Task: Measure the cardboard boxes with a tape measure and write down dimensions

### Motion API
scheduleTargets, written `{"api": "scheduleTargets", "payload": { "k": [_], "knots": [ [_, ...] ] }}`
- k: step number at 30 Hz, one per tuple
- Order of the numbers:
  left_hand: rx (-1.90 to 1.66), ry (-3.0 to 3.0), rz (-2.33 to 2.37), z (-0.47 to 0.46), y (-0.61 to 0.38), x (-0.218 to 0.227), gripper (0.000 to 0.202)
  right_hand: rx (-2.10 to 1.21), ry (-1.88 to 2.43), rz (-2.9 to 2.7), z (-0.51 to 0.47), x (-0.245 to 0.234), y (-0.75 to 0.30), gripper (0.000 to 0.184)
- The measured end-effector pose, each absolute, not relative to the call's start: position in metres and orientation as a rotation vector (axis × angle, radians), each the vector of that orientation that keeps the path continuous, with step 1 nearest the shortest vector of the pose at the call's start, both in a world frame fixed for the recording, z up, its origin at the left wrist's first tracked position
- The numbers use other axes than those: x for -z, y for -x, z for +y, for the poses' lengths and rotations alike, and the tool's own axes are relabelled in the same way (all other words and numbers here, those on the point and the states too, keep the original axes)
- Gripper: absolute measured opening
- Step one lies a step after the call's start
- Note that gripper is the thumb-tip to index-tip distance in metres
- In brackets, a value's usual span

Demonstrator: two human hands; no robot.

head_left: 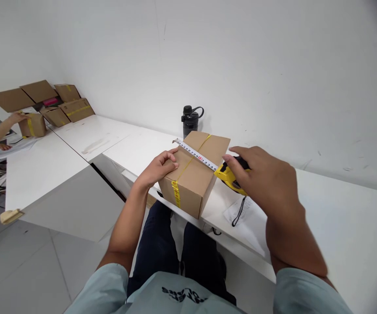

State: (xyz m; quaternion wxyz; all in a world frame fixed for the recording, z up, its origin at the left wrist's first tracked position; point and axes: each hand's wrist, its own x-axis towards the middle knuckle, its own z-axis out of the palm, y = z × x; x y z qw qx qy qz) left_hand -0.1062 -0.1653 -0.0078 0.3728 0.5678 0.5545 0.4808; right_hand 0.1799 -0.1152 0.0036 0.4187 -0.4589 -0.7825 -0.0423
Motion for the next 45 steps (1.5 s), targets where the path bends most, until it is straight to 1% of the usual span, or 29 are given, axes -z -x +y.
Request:
{"api": "scheduleTargets", "payload": {
  "k": [3, 4, 8, 10, 12, 14, 16, 18, 22, 24, 28, 33, 39, 45],
  "knots": [
    [-1.271, -1.435, 1.408, -0.164, 0.108, 0.015, 0.033, 0.118, 1.112, -1.949, -0.117, -0.002, -0.176, 0.041],
    [-1.284, -1.41, 1.41, -0.164, 0.109, 0.018, 0.039, 0.125, 1.104, -1.944, -0.117, -0.002, -0.176, 0.043],
    [-1.321, -1.309, 1.451, -0.162, 0.111, 0.028, 0.08, 0.176, 1.049, -1.984, -0.111, 0.0, -0.177, 0.052],
    [-1.343, -1.33, 1.493, -0.162, 0.112, 0.029, 0.095, 0.221, 1.012, -2.007, -0.107, 0.002, -0.177, 0.052],
    [-1.347, -1.364, 1.524, -0.162, 0.112, 0.028, 0.109, 0.259, 0.984, -2.017, -0.104, 0.004, -0.177, 0.051],
    [-1.303, -1.398, 1.494, -0.162, 0.112, 0.025, 0.114, 0.286, 0.961, -2.03, -0.103, 0.004, -0.178, 0.052],
    [-1.25, -1.426, 1.438, -0.162, 0.111, 0.023, 0.111, 0.315, 0.94, -2.046, -0.103, 0.003, -0.179, 0.052],
    [-1.227, -1.434, 1.439, -0.162, 0.11, 0.022, 0.104, 0.35, 0.914, -2.073, -0.104, 0.001, -0.179, 0.049],
    [-1.185, -1.385, 1.598, -0.164, 0.108, 0.02, 0.085, 0.445, 0.841, -2.129, -0.109, -0.002, -0.179, 0.04],
    [-1.118, -1.364, 1.671, -0.165, 0.107, 0.019, 0.081, 0.482, 0.812, -2.139, -0.11, -0.003, -0.179, 0.037],
    [-1.019, -1.368, 1.775, -0.167, 0.107, 0.016, 0.078, 0.481, 0.808, -2.148, -0.109, -0.003, -0.18, 0.039],
    [-1.0, -1.377, 1.857, -0.169, 0.104, 0.012, 0.076, 0.399, 0.819, -2.146, -0.106, -0.004, -0.182, 0.039],
    [-1.014, -1.37, 1.829, -0.171, 0.104, 0.011, 0.078, 0.306, 0.852, -2.146, -0.104, -0.007, -0.182, 0.041],
    [-1.021, -1.392, 1.82, -0.171, 0.106, 0.013, 0.073, 0.237, 0.91, -2.091, -0.097, -0.008, -0.181, 0.044]
  ]
}}
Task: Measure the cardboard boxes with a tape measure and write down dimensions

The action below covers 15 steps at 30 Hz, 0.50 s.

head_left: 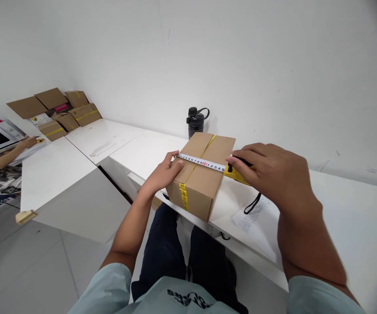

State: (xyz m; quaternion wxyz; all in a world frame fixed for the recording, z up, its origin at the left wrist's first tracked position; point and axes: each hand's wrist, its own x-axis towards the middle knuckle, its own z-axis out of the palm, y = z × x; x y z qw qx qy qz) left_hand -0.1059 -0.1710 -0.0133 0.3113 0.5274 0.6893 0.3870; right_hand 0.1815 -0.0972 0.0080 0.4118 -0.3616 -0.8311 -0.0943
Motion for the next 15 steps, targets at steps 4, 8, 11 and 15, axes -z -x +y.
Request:
{"api": "scheduleTargets", "payload": {
  "k": [4, 8, 11, 15],
  "knots": [
    [-1.016, -1.445, 1.814, -0.172, 0.106, 0.014, 0.07, 0.215, 0.887, -2.036, -0.09, -0.007, -0.181, 0.041],
    [-0.98, -1.472, 1.834, -0.174, 0.105, 0.009, 0.072, 0.18, 0.867, -2.003, -0.085, -0.004, -0.182, 0.041],
    [-0.919, -1.522, 1.825, -0.175, 0.105, 0.004, 0.082, 0.125, 0.891, -1.98, -0.082, -0.001, -0.181, 0.04],
    [-0.908, -1.528, 1.761, -0.177, 0.107, 0.003, 0.11, 0.052, 0.914, -1.878, -0.073, 0.002, -0.183, 0.033]
  ]
}}
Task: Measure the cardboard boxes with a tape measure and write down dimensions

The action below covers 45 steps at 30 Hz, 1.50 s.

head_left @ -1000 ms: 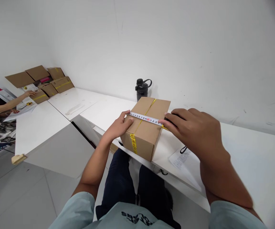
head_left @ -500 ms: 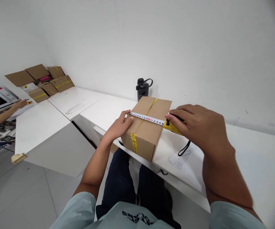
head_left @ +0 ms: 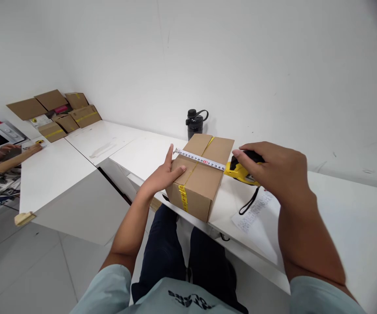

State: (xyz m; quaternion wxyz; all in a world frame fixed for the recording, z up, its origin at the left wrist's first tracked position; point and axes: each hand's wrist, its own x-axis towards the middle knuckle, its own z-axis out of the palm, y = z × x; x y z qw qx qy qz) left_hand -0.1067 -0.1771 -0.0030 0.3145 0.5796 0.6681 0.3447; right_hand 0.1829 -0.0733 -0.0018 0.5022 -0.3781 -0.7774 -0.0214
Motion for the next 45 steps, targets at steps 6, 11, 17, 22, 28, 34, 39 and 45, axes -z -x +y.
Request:
{"api": "scheduleTargets", "payload": {
  "k": [6, 11, 17, 22, 28, 34, 39, 45],
  "knots": [
    [-0.902, -1.482, 1.905, -0.181, 0.107, 0.008, 0.11, -0.181, 0.915, -1.624, -0.051, 0.006, -0.176, 0.027],
    [-0.96, -1.446, 1.95, -0.174, 0.098, 0.009, 0.094, -0.513, 0.835, -1.257, -0.04, 0.015, -0.152, 0.042],
    [-1.222, -1.294, 1.914, -0.166, 0.079, 0.018, 0.097, -0.622, 0.775, -1.118, -0.033, 0.021, -0.144, 0.046],
    [-1.604, -1.294, 1.71, -0.153, 0.063, 0.034, 0.063, -0.757, 0.712, -1.015, -0.03, 0.018, -0.146, 0.051],
    [-1.749, -1.301, 1.608, -0.145, 0.053, 0.041, 0.059, -0.94, 0.656, -0.956, -0.036, 0.012, -0.145, 0.058],
    [-1.703, -1.322, 1.622, -0.146, 0.056, 0.041, 0.054, -1.315, 0.637, -0.907, -0.031, 0.017, -0.136, 0.073],
    [-1.557, -1.496, 1.769, -0.151, 0.053, 0.031, 0.059, -1.099, 0.619, -1.031, -0.045, 0.017, -0.131, 0.063],
    [-1.279, -1.738, 1.866, -0.157, 0.052, 0.018, 0.07, -0.994, 0.661, -1.047, -0.046, 0.019, -0.128, 0.053]
  ]
}}
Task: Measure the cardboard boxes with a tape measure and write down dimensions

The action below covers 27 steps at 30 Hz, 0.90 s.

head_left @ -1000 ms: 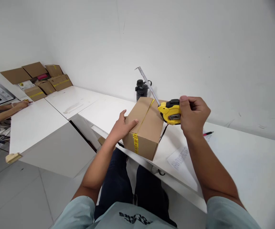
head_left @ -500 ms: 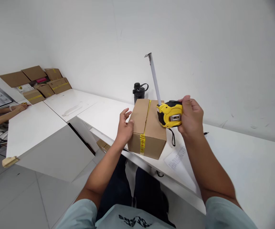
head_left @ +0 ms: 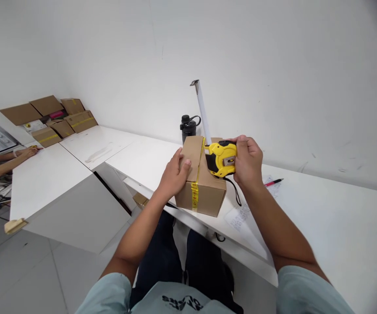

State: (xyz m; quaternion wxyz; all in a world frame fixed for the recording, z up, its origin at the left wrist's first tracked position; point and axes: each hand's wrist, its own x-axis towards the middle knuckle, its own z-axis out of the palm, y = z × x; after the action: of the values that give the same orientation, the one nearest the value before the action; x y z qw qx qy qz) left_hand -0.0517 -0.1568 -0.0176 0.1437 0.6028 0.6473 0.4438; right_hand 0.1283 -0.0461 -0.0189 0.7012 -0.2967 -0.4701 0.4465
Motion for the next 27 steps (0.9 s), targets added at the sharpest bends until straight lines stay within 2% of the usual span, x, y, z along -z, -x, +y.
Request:
{"api": "scheduleTargets", "payload": {
  "k": [12, 19, 23, 27],
  "knots": [
    [-1.232, -1.775, 1.922, -0.157, 0.052, 0.017, 0.06, -1.173, 0.615, -1.108, -0.032, 0.024, -0.125, 0.039],
    [-1.28, -1.691, 1.919, -0.158, 0.051, 0.016, 0.054, -1.204, 0.792, -1.143, -0.023, 0.027, -0.122, 0.023],
    [-1.312, -1.665, 1.902, -0.156, 0.052, 0.02, 0.051, -1.246, 0.84, -1.203, -0.021, 0.027, -0.125, 0.023],
    [-1.352, -1.614, 1.886, -0.153, 0.054, 0.026, 0.052, -1.162, 0.853, -1.407, -0.024, 0.025, -0.137, 0.033]
  ]
}}
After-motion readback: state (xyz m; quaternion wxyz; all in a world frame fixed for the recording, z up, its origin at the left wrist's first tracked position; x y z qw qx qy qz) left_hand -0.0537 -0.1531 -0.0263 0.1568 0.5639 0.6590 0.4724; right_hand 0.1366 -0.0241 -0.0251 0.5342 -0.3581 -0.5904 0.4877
